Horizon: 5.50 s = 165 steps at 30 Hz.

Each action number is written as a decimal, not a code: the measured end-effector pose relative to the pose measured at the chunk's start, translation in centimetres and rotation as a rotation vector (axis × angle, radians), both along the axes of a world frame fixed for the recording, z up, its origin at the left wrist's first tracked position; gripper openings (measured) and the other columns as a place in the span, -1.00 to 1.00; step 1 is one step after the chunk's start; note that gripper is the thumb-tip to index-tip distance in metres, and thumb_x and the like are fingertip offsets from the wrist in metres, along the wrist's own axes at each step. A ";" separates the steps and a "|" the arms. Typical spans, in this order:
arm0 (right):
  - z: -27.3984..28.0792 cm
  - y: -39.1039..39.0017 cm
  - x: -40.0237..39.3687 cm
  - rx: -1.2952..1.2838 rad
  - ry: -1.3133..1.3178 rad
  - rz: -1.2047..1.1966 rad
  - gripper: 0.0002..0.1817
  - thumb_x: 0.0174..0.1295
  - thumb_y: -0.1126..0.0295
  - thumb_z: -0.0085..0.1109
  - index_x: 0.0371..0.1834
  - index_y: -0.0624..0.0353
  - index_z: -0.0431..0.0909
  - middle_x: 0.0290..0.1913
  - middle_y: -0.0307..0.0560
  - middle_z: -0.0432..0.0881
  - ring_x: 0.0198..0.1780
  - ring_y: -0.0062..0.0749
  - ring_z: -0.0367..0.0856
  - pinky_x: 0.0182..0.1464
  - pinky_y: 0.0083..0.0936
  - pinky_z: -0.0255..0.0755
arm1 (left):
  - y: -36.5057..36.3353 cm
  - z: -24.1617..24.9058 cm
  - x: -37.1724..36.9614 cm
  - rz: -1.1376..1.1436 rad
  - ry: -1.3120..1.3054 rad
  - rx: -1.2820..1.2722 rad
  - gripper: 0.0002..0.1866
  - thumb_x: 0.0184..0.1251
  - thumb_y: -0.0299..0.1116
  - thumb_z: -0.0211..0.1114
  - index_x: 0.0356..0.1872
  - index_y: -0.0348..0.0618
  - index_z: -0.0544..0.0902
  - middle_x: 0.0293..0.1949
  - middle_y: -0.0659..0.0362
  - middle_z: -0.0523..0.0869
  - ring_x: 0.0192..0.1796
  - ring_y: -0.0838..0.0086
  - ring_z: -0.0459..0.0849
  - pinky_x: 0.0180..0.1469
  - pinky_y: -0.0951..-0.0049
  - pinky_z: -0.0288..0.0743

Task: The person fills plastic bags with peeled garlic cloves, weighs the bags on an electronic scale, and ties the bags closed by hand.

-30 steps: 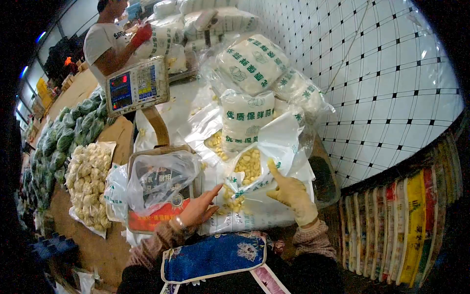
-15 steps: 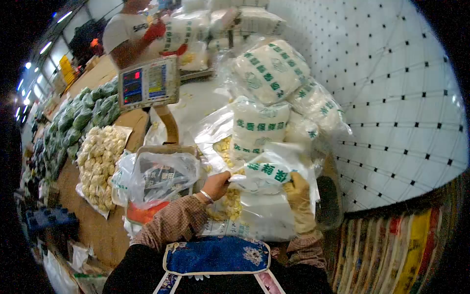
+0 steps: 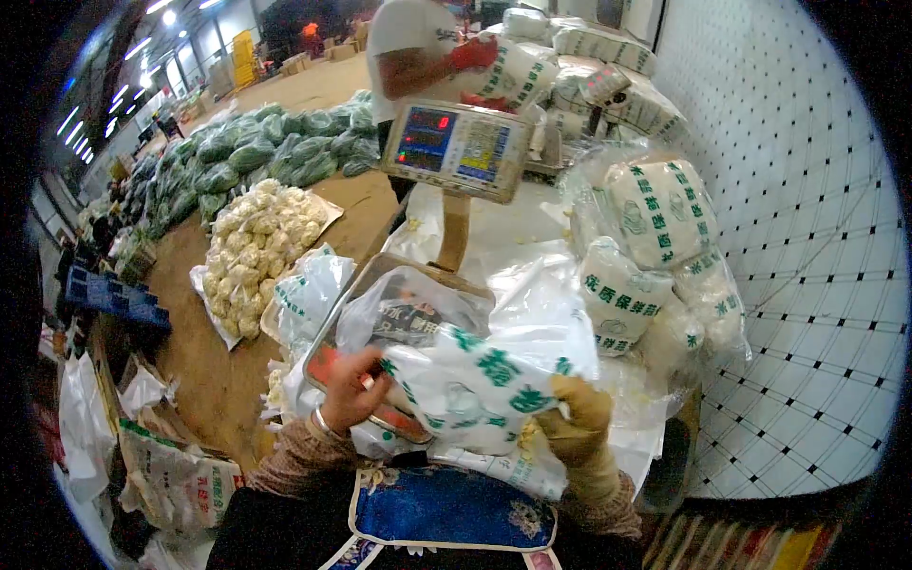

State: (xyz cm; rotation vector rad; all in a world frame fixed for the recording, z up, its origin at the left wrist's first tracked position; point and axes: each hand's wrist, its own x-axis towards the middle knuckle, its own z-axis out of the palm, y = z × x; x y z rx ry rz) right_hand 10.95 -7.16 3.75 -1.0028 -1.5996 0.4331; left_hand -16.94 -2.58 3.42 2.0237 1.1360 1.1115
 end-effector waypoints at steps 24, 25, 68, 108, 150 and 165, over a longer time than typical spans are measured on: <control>-7.5 11.5 -17.7 0.217 -0.595 0.283 -0.82 -0.19 0.45 0.22 -0.53 0.25 0.44 -0.30 0.16 0.45 -0.08 0.09 0.39 0.02 -0.18 0.24 | 12.3 -11.7 -6.0 0.199 -0.057 -0.374 -0.73 0.19 -0.22 0.09 -0.37 -0.24 0.58 -0.61 0.04 0.60 -0.44 0.25 0.62 -0.37 0.35 0.43; -8.7 12.1 -18.0 0.214 -0.595 0.273 -0.82 -0.19 0.45 0.22 -0.53 0.25 0.44 -0.30 0.16 0.45 -0.08 0.09 0.39 0.02 -0.18 0.24 | 12.1 -11.6 -6.1 0.208 -0.114 -0.399 -0.74 0.20 -0.25 0.07 -0.34 -0.24 0.58 -0.59 0.04 0.60 -0.42 0.27 0.62 -0.36 0.37 0.43; -12.5 10.3 -3.8 -0.113 -0.859 -0.111 -0.67 0.04 0.16 0.05 -0.16 0.08 0.46 0.01 -0.01 0.44 -0.01 -0.14 0.41 0.01 -0.27 0.31 | 2.6 -13.7 -10.2 0.074 0.384 0.180 -0.73 -0.13 -0.62 0.13 -0.29 -0.23 0.49 -0.23 -0.05 0.51 -0.01 0.02 0.44 0.03 0.19 0.33; -18.5 17.4 -7.0 -0.727 0.169 -0.295 -0.74 0.06 0.36 0.09 -0.26 0.34 0.45 -0.50 -0.12 0.52 -0.40 -0.43 0.48 -0.32 -0.51 0.38 | 6.7 -13.7 -6.8 0.073 -0.948 -1.166 -0.60 0.30 -0.17 -0.05 0.09 -0.12 0.30 -0.03 0.08 0.50 -0.08 0.19 0.54 -0.16 0.19 0.54; 0.4 19.8 -10.6 -0.339 1.082 0.354 -0.87 0.18 0.38 0.05 -0.30 0.21 0.47 -0.40 -0.32 0.48 -0.39 -0.67 0.36 -0.34 -0.75 0.29 | 7.7 -2.1 -6.7 0.290 0.180 0.390 -0.86 -0.09 -0.55 0.28 -0.44 -0.23 0.53 -0.08 0.04 0.48 0.20 0.00 0.23 0.17 0.14 0.12; 3.1 17.0 -10.1 -0.049 0.349 0.058 -0.88 0.18 0.39 0.03 -0.29 0.20 0.46 -0.44 -0.30 0.44 -0.44 -0.68 0.36 -0.42 -0.74 0.27 | 6.2 -1.9 -7.6 0.224 0.030 0.222 -0.55 -0.18 -0.46 0.38 -0.17 -0.25 0.45 -0.05 -0.04 0.43 0.08 0.09 0.36 0.15 0.25 0.20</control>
